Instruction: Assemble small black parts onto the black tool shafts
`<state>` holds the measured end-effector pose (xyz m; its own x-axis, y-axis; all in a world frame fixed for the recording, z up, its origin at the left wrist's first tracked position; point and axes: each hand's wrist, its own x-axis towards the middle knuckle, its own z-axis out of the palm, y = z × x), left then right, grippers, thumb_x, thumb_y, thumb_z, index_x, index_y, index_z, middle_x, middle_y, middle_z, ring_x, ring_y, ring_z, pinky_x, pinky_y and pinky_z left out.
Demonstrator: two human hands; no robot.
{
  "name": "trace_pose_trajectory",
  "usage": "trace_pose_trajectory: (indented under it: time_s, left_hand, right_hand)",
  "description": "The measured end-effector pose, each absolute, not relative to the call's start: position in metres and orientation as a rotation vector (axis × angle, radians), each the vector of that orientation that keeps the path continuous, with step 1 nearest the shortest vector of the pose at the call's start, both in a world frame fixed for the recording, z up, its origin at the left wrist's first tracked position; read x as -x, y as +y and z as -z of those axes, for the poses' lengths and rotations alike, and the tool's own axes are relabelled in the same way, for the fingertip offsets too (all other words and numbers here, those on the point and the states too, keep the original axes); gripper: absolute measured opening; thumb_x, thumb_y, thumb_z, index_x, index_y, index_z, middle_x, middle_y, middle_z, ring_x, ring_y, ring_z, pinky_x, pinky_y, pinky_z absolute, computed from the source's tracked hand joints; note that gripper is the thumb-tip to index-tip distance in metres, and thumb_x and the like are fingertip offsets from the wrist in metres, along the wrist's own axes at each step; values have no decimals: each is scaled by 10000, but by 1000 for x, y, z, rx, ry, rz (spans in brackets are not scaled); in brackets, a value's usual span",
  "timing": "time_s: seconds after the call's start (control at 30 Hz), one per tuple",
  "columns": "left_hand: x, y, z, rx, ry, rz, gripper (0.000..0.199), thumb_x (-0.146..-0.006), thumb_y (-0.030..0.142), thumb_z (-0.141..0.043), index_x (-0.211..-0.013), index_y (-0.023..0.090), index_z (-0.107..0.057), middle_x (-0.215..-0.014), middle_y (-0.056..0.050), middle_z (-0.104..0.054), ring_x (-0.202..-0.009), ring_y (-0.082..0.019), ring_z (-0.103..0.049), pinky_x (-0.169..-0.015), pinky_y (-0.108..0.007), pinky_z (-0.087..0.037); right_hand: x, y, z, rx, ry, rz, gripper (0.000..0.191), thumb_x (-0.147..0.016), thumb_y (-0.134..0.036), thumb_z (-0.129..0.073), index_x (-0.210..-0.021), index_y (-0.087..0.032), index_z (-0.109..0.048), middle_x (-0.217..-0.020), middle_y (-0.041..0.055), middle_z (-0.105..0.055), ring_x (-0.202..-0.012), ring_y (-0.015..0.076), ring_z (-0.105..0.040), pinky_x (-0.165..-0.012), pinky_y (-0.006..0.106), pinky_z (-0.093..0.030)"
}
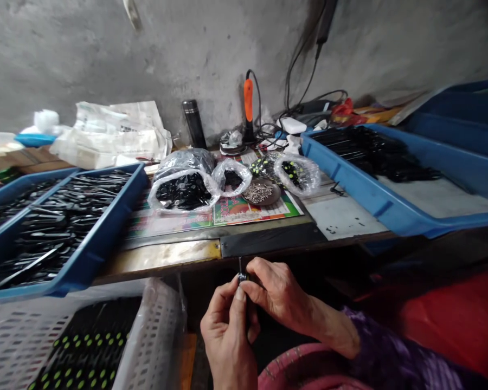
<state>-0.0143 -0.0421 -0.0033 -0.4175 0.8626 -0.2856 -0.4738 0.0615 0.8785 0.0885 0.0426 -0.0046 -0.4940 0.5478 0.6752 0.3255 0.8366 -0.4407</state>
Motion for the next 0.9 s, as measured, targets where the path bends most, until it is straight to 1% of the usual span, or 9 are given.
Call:
trace_pose_trajectory:
  time_s: [0.17, 0.3, 0.47, 0.53, 0.63, 0.7, 0.8, 0.9]
  left_hand:
    - [12, -44, 0, -464, 1297, -1608, 362, -723, 474, -806, -879, 164, -702, -563, 30, -520, -488, -57, -413, -424, -125, -349]
    - [11, -43, 1, -474, 1314, -1632, 365, -716, 479, -810, -866, 160, -715, -551, 29, -510, -491, -58, -410, -422, -126, -335]
    - [14, -41, -5, -471, 1214, -1653, 304, -749, 414, -798, -885, 159, -704, -531, 38, -515, -467, -52, -412, -412, -126, -341]
    - [17, -41, -8, -433, 1154, -1650, 272, -757, 366, -796, -904, 161, -694, -553, 32, -549, -462, -55, -436, -396, -123, -342]
    - [24, -42, -11, -336, 1074, -1682, 287, -717, 304, -822, -910, 157, -669, -703, -9, -655, -486, -70, -509, -374, -132, -370]
    - [30, -42, -11, -291, 1042, -1701, 311, -704, 282, -827, -922, 147, -651, -796, -45, -695, -513, -85, -557, -379, -146, -404]
    - [39, -43, -9, -252, 1000, -1700, 317, -723, 254, -812, -958, 136, -636, -838, -74, -719, -561, -105, -607, -434, -175, -475]
    - [49, -45, -7, -177, 956, -1704, 373, -671, 230, -847, -959, 132, -632, -832, -83, -735, -602, -134, -652, -498, -223, -541]
  right_hand:
    - [-88, 40, 4, 678, -2084, -461, 334, -1045, -402, -373, -797, -198, -462, -631, -31, -502, -532, 110, -508, -519, 234, -366]
    - [-85, 38, 2, 729, -2039, -640, 372, -1032, -445, -377, -756, -205, -442, -606, -43, -479, -512, 101, -482, -510, 224, -360]
    - [-86, 38, -2, 757, -2022, -816, 441, -1023, -548, -373, -776, -196, -473, -620, -36, -498, -527, 105, -501, -512, 218, -371]
    - [-90, 39, -3, 718, -2036, -817, 454, -1019, -564, -379, -788, -190, -493, -646, -27, -522, -549, 105, -515, -529, 215, -385]
    - [-98, 41, -4, 706, -2068, -736, 406, -1019, -509, -434, -786, -186, -514, -646, -29, -524, -541, 96, -497, -524, 208, -380]
    - [-102, 41, -5, 730, -2095, -691, 349, -1017, -449, -471, -795, -187, -530, -641, -29, -530, -529, 93, -494, -511, 207, -377]
    - [-104, 41, -5, 743, -2135, -645, 271, -1007, -370, -506, -807, -193, -550, -642, -25, -548, -521, 95, -502, -498, 214, -380]
    - [-105, 43, -6, 708, -2170, -562, 236, -999, -331, -522, -803, -204, -558, -632, -27, -555, -504, 98, -501, -481, 226, -375]
